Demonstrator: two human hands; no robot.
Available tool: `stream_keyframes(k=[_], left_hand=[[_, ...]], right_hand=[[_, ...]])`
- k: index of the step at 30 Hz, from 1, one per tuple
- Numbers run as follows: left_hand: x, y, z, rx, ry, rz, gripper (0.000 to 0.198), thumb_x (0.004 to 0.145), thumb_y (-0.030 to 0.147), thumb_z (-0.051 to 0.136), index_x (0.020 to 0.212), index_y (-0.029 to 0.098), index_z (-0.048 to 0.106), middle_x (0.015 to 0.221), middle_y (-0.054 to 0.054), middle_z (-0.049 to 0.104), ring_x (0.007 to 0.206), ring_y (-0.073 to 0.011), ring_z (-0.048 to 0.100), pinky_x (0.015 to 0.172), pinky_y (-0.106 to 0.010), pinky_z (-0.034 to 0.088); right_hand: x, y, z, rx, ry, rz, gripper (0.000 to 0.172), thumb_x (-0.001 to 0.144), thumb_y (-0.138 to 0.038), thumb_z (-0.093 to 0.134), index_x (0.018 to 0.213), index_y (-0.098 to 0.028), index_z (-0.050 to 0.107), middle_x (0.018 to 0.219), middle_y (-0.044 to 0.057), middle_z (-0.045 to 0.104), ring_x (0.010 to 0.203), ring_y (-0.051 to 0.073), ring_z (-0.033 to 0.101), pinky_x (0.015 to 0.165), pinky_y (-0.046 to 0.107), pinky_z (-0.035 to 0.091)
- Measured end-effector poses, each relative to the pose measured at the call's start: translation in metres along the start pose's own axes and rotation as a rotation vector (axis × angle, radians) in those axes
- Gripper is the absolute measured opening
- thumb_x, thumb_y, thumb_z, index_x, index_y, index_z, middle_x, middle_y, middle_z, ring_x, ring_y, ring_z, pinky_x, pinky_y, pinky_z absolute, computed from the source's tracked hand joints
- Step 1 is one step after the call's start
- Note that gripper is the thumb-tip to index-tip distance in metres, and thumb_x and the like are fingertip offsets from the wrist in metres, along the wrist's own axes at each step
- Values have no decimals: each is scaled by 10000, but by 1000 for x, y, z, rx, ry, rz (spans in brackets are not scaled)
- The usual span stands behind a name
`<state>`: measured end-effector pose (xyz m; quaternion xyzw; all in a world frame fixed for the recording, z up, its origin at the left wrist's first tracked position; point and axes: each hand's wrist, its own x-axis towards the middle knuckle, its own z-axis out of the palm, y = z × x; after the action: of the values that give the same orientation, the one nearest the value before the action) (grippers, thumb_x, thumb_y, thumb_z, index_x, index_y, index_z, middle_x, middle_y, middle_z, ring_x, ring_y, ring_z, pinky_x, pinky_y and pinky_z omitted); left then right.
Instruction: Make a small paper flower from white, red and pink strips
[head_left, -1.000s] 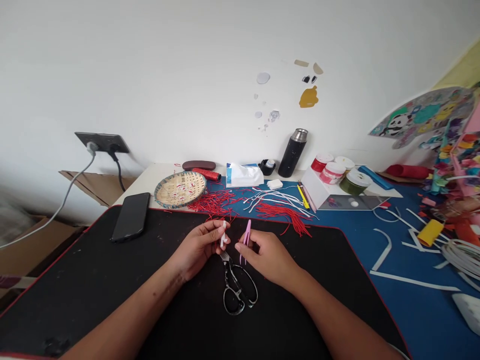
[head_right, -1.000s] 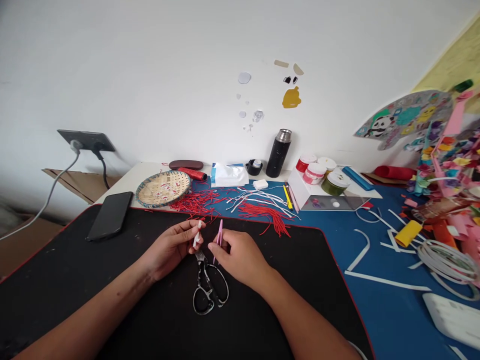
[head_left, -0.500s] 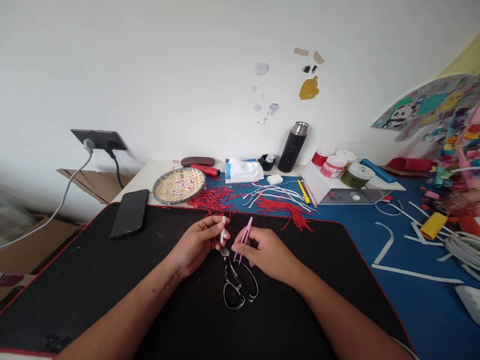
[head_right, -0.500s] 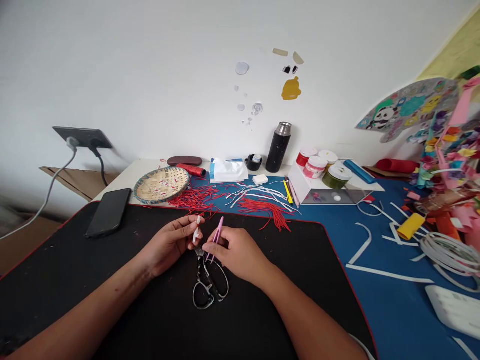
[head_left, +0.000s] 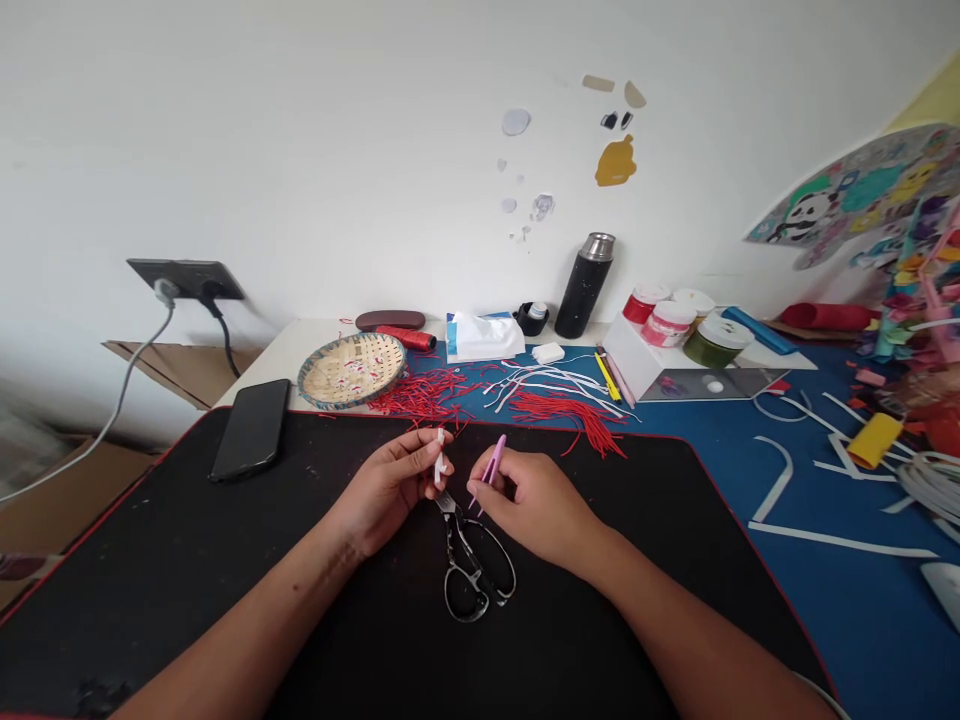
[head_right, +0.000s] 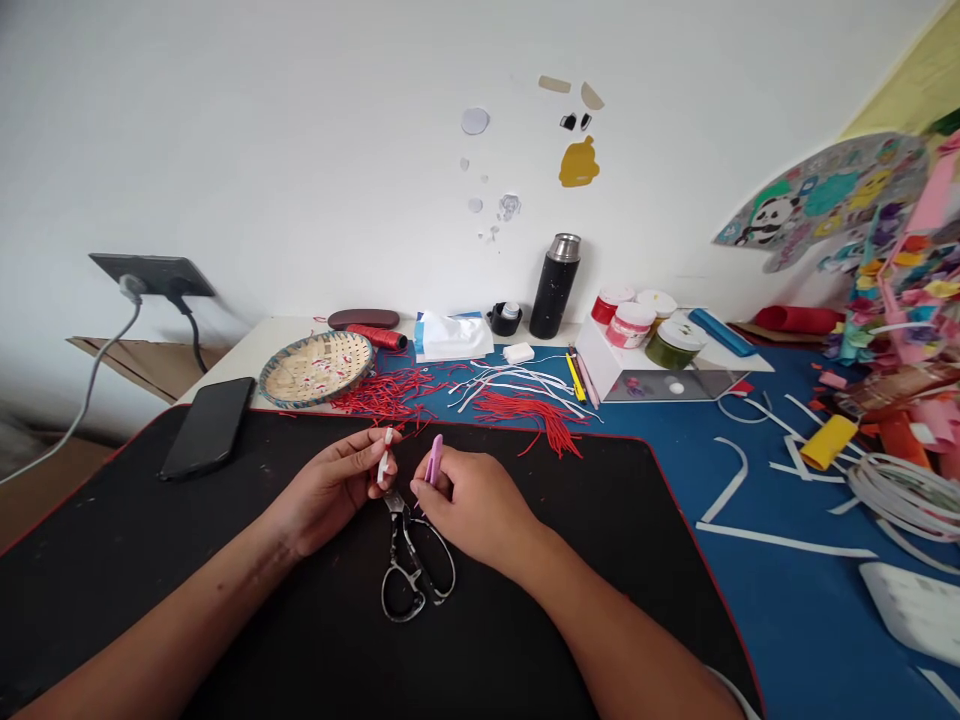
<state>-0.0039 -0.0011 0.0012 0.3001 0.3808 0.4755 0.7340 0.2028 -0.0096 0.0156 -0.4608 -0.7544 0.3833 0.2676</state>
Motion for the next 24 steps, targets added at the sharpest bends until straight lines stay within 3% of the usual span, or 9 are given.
stream_keyframes(k=[12, 24], left_hand=[[0, 0, 0, 8, 10, -5, 339, 730, 288, 923, 971, 112, 764, 689, -39, 708, 569, -111, 592, 509, -185, 458], [-2, 1, 2, 21, 29, -17, 358, 705, 305, 942, 948, 112, 766, 666, -31, 700, 566, -112, 587, 505, -184, 459]], right_hand=[[-2, -4, -1, -57, -192, 18, 82, 937, -258, 670, 912, -223, 740, 738, -35, 690, 631, 112, 574, 600, 238, 342], [-2, 0, 2, -91, -41, -28, 103, 917, -175, 609, 853, -203, 684, 679, -41, 639, 577, 102, 531, 570, 241, 314]])
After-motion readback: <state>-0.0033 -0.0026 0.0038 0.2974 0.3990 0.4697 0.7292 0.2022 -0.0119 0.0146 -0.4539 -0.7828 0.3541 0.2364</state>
